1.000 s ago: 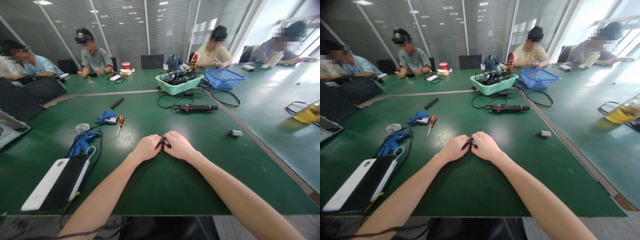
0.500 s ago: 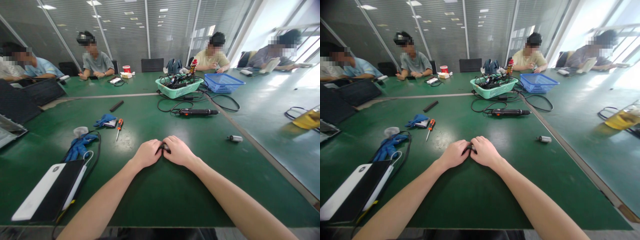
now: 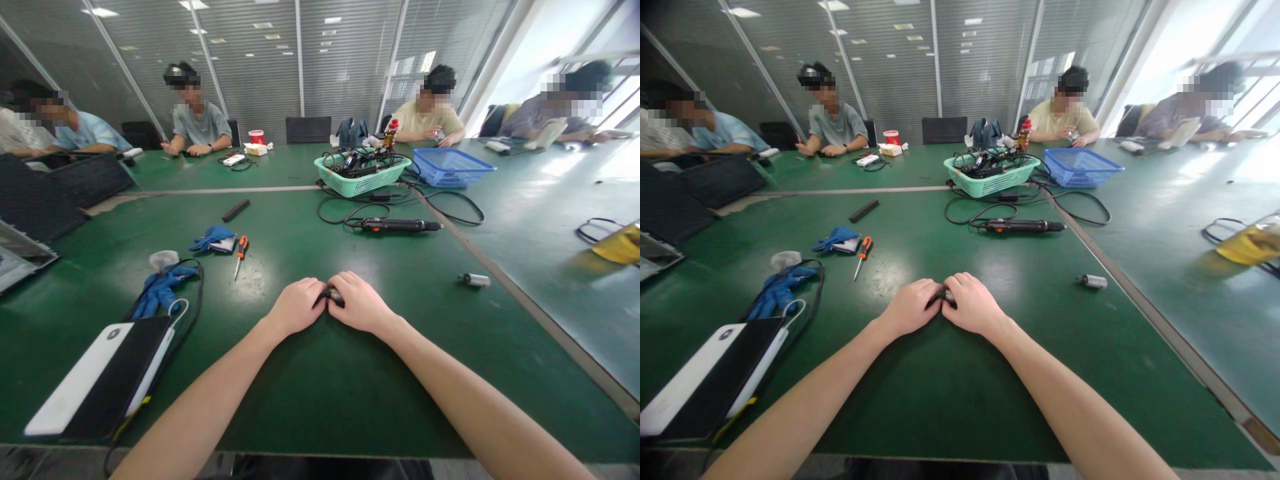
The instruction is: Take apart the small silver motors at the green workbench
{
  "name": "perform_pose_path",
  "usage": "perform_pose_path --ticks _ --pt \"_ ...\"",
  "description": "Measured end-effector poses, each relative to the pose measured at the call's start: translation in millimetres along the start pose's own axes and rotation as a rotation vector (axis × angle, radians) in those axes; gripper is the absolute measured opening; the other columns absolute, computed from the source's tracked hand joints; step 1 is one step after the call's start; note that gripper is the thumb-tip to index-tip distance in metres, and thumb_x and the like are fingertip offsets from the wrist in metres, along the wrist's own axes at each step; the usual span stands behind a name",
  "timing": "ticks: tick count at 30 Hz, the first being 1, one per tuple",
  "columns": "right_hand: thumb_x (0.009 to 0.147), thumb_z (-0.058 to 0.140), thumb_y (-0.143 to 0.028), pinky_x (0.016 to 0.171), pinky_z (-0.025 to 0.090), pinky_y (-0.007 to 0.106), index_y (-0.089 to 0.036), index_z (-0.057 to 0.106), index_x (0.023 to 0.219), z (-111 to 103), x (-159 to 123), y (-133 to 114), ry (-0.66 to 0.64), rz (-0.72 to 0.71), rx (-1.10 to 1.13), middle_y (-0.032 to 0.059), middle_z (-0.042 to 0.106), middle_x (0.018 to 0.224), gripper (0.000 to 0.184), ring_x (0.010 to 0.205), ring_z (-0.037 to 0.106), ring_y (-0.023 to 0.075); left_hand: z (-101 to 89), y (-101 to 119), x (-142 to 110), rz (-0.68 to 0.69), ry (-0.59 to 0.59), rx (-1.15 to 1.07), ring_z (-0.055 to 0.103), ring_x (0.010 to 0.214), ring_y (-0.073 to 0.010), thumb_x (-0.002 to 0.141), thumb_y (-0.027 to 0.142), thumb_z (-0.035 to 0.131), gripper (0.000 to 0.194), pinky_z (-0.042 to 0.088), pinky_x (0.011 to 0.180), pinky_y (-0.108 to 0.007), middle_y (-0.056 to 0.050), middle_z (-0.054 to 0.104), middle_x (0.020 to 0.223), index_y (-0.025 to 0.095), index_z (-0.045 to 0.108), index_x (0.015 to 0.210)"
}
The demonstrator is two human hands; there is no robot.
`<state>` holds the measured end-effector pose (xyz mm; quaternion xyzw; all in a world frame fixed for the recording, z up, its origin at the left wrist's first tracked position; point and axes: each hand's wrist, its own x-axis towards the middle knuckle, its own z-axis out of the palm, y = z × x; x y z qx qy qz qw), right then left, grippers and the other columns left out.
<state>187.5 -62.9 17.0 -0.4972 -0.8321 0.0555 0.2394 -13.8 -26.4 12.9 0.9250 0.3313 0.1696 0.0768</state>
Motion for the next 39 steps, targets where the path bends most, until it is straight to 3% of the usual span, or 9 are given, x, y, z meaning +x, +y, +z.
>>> perform_pose_path --ticks 39 --pt "0.088 0.059 -0.023 0.088 0.045 0.035 -0.020 0.058 0.103 -0.8 -1.2 1.8 -0.012 0.015 -0.030 0.0071 0.065 0.099 0.016 0.095 0.056 0.0230 -1.9 0.8 3.4 0.030 -0.036 0.010 0.063 0.089 -0.0215 0.099 0.025 0.050 0.016 0.050 0.078 -0.034 -0.007 0.068 0.095 0.018 0.063 0.106"
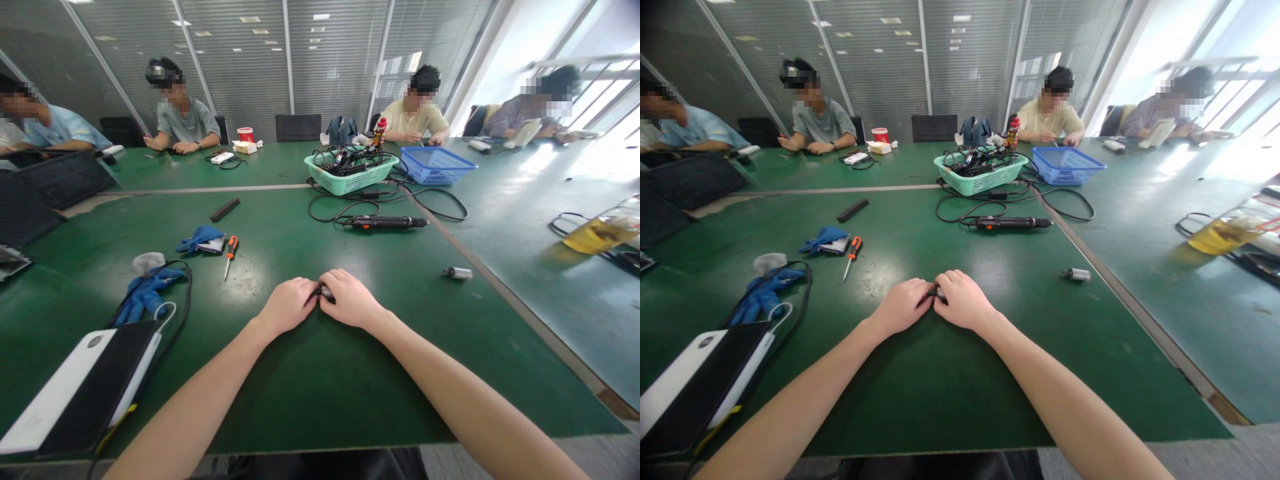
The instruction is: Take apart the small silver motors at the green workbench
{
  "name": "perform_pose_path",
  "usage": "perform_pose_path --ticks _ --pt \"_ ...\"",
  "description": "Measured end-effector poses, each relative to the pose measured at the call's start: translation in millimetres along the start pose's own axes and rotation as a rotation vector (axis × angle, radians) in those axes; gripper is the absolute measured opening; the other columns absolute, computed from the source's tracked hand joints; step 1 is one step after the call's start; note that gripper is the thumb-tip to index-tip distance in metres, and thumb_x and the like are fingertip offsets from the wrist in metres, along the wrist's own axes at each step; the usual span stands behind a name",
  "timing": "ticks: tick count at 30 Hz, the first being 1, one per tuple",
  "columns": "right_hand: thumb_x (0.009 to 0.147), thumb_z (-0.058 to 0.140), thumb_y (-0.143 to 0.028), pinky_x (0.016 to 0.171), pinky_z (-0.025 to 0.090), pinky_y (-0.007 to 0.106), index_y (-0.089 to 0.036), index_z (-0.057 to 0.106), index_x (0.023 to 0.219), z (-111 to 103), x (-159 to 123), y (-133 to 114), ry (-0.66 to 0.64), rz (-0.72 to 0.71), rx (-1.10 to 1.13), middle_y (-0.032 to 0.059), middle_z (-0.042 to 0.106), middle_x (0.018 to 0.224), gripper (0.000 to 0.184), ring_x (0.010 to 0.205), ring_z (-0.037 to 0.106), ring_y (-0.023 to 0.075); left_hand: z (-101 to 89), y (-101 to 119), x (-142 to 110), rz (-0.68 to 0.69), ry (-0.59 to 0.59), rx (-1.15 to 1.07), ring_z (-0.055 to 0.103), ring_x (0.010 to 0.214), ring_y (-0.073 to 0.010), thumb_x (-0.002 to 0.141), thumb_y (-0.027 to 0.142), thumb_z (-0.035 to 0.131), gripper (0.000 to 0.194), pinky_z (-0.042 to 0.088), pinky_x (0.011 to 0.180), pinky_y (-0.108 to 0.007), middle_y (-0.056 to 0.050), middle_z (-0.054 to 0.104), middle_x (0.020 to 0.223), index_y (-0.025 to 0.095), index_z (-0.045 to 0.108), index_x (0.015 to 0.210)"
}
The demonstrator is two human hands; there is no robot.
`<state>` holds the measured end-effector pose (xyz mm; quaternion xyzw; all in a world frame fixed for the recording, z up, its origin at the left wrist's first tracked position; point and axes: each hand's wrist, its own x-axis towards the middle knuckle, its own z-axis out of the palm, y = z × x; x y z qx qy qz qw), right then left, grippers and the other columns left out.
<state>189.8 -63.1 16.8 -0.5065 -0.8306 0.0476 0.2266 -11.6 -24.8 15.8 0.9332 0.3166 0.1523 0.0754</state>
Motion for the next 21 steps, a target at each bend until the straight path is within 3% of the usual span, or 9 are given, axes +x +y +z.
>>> perform_pose_path --ticks 21 --pt "0.088 0.058 -0.021 0.089 0.044 0.035 -0.020 0.057 0.102 -1.8 -0.1 2.4 -0.024 -0.011 0.021 0.0073 0.064 0.099 0.014 0.097 0.056 0.0229 0.8 1.5 1.5 -0.002 -0.009 0.010 0.062 0.088 -0.0211 0.098 0.023 0.052 0.014 0.049 0.078 -0.033 -0.006 0.067 0.095 0.018 0.062 0.104"
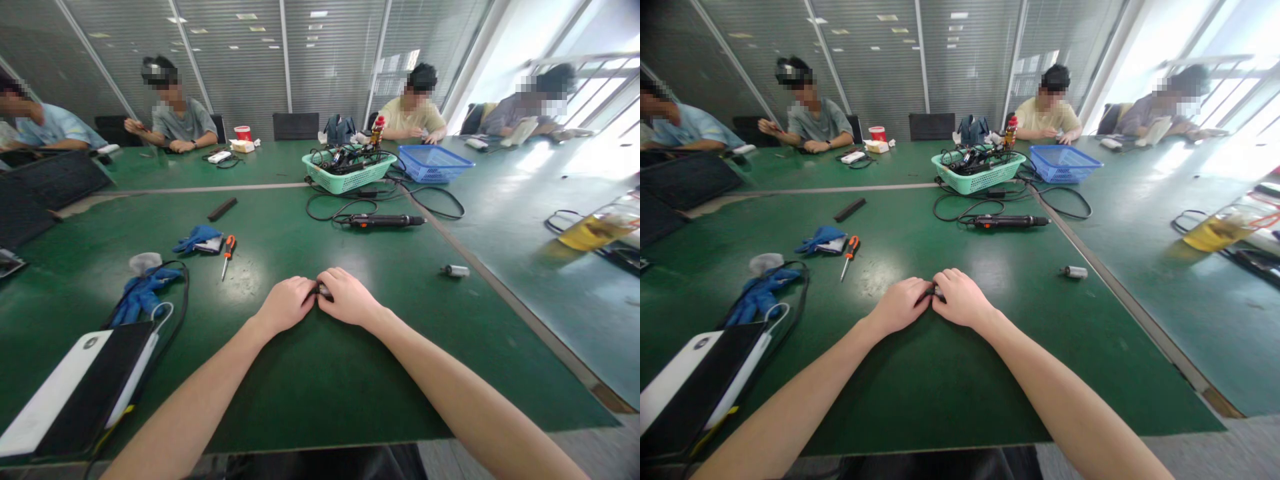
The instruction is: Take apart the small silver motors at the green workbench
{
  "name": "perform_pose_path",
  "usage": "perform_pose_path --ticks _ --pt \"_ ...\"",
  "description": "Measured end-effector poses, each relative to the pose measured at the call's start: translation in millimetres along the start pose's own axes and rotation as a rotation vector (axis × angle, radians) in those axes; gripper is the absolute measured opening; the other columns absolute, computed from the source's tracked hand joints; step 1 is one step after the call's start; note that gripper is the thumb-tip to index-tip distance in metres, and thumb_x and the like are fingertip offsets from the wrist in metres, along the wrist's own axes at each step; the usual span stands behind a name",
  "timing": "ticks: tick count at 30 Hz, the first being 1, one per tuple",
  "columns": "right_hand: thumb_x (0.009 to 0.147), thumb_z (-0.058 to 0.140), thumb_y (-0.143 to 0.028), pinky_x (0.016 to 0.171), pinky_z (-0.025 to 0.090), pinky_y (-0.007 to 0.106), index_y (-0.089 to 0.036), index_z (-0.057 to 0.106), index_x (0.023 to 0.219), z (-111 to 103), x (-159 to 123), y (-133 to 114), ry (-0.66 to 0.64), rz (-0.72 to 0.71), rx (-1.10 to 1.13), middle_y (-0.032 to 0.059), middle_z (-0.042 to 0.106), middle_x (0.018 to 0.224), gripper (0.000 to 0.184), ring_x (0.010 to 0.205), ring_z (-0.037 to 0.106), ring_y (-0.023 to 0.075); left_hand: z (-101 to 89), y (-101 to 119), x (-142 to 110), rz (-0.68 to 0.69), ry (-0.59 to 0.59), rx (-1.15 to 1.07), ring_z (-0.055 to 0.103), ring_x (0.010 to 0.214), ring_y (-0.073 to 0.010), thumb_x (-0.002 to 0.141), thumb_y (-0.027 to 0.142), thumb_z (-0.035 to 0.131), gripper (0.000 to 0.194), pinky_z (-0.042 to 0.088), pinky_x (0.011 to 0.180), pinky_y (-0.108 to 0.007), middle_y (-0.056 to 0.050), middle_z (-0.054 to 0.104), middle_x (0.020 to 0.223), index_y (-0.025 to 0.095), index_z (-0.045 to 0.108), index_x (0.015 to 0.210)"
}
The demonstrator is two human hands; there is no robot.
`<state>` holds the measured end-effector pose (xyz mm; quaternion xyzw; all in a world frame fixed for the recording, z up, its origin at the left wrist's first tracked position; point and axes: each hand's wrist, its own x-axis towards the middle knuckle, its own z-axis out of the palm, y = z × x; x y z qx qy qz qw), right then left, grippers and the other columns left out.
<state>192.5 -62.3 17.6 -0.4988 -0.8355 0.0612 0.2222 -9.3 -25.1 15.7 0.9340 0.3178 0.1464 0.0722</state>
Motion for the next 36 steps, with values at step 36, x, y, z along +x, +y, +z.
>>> perform_pose_path --ticks 36 --pt "0.089 0.058 -0.023 0.090 0.045 0.035 -0.019 0.058 0.103 -0.2 0.4 0.6 -0.001 -0.010 -0.003 0.0080 0.065 0.100 0.014 0.097 0.056 0.0232 -1.0 1.3 -0.5 0.003 0.008 0.001 0.062 0.089 -0.0217 0.096 0.021 0.051 0.015 0.050 0.079 -0.034 -0.007 0.067 0.095 0.017 0.063 0.105"
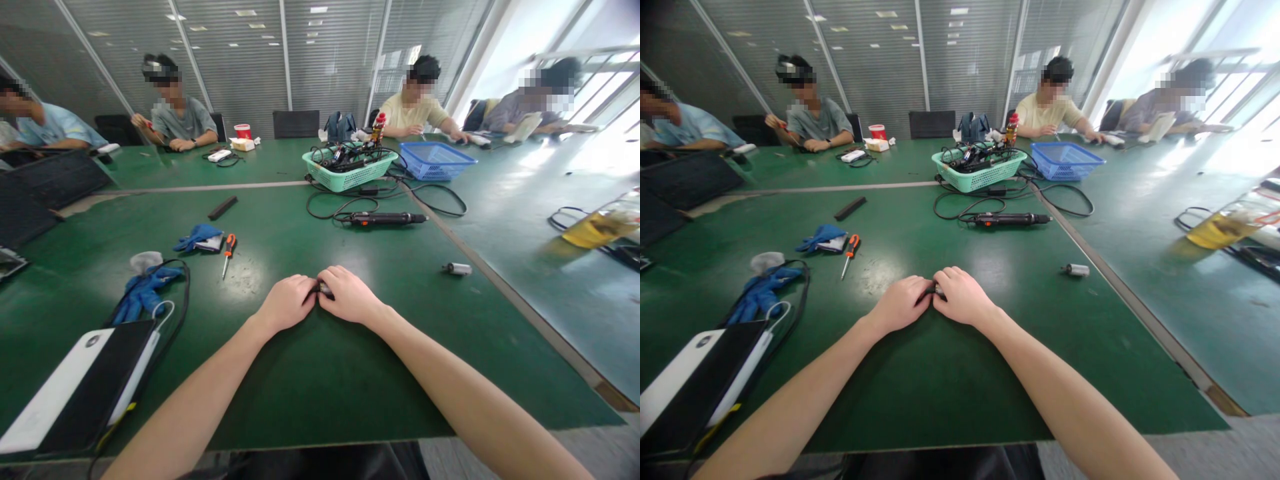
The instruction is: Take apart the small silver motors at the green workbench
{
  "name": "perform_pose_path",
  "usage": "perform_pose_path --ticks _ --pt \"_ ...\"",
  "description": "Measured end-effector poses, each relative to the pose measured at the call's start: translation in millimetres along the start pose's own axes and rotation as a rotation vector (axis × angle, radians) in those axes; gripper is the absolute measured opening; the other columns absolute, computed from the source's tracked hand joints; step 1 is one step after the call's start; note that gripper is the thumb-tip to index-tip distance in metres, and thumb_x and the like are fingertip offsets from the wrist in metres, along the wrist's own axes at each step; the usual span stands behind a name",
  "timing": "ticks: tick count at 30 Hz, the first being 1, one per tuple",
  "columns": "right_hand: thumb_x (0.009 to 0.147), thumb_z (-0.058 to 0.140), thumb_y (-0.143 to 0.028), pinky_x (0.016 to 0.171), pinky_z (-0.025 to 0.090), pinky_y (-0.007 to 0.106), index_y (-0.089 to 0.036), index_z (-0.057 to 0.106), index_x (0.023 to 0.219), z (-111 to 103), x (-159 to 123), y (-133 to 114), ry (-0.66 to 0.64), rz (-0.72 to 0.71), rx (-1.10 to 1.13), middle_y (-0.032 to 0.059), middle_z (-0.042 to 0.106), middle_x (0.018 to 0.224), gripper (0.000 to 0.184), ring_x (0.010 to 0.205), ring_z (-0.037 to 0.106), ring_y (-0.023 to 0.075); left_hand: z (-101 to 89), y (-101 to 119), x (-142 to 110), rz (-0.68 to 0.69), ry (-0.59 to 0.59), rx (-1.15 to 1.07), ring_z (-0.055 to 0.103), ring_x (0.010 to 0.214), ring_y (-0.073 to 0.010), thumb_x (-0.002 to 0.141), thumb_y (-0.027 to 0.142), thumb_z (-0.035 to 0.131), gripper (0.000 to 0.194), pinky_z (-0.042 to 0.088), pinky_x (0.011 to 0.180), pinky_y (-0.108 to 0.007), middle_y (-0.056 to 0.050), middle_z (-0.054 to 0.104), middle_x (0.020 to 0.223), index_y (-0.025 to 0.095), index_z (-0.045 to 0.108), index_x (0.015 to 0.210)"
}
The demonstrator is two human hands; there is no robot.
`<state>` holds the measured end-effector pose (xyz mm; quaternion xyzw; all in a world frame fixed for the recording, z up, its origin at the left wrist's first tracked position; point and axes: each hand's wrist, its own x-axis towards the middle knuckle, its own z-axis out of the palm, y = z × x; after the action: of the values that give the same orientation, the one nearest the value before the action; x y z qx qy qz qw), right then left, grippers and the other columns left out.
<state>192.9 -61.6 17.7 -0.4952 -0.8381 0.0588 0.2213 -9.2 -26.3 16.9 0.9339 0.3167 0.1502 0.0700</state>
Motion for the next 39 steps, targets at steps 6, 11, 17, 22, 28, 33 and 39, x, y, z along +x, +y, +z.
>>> perform_pose_path --ticks 6,11,17,22,28,33,39 --pt "0.089 0.058 -0.023 0.089 0.045 0.035 -0.019 0.058 0.102 -1.0 0.1 -0.2 -0.003 0.001 -0.007 0.0078 0.064 0.100 0.013 0.097 0.056 0.0228 0.7 -0.4 0.0 0.003 -0.001 -0.002 0.062 0.088 -0.0211 0.096 0.021 0.051 0.015 0.050 0.079 -0.034 -0.007 0.066 0.094 0.018 0.062 0.104" --pt "0.089 0.058 -0.023 0.089 0.045 0.035 -0.019 0.058 0.102 -2.2 0.4 -1.3 -0.018 0.002 -0.010 0.0077 0.064 0.100 0.013 0.096 0.056 0.0228 1.0 -0.7 -0.4 0.002 -0.003 0.004 0.062 0.088 -0.0213 0.096 0.021 0.050 0.015 0.050 0.078 -0.034 -0.007 0.066 0.094 0.018 0.062 0.104" --pt "0.089 0.058 -0.023 0.088 0.044 0.035 -0.019 0.058 0.101 -2.9 0.2 -2.2 -0.025 0.008 -0.026 0.0074 0.064 0.099 0.012 0.095 0.055 0.0228 -0.2 -0.3 -0.8 0.003 -0.008 -0.004 0.062 0.088 -0.0216 0.096 0.021 0.050 0.015 0.050 0.078 -0.035 -0.007 0.067 0.095 0.017 0.063 0.104" --pt "0.090 0.057 -0.024 0.087 0.044 0.035 -0.019 0.058 0.100 -1.7 0.4 -2.4 -0.025 0.008 -0.042 0.0078 0.064 0.099 0.012 0.095 0.056 0.0231 -0.9 -0.3 -0.6 -0.003 -0.006 -0.015 0.062 0.089 -0.0215 0.095 0.020 0.051 0.016 0.050 0.079 -0.035 -0.007 0.066 0.095 0.017 0.063 0.105" --pt "0.089 0.057 -0.023 0.087 0.044 0.034 -0.019 0.058 0.099 -2.2 0.2 -3.8 -0.025 0.014 -0.052 0.0078 0.064 0.098 0.012 0.095 0.056 0.0231 -0.1 -1.5 -0.9 0.007 -0.014 -0.030 0.062 0.091 -0.0216 0.095 0.020 0.051 0.018 0.051 0.080 -0.035 -0.007 0.067 0.097 0.017 0.064 0.108" --pt "0.088 0.057 -0.023 0.086 0.044 0.035 -0.020 0.057 0.099 -1.3 0.1 -3.8 -0.023 0.017 -0.064 0.0079 0.064 0.097 0.011 0.094 0.056 0.0233 0.0 -0.9 -1.2 0.005 -0.011 -0.031 0.062 0.090 -0.0212 0.096 0.021 0.052 0.017 0.051 0.080 -0.034 -0.007 0.067 0.096 0.018 0.064 0.107" --pt "0.087 0.058 -0.024 0.085 0.044 0.035 -0.020 0.057 0.098 -2.4 0.0 -3.8 -0.023 0.015 -0.070 0.0077 0.064 0.097 0.012 0.094 0.056 0.0233 -0.9 -0.7 -0.9 0.010 -0.009 -0.042 0.063 0.090 -0.0215 0.096 0.022 0.051 0.018 0.051 0.080 -0.035 -0.007 0.067 0.096 0.018 0.065 0.108"
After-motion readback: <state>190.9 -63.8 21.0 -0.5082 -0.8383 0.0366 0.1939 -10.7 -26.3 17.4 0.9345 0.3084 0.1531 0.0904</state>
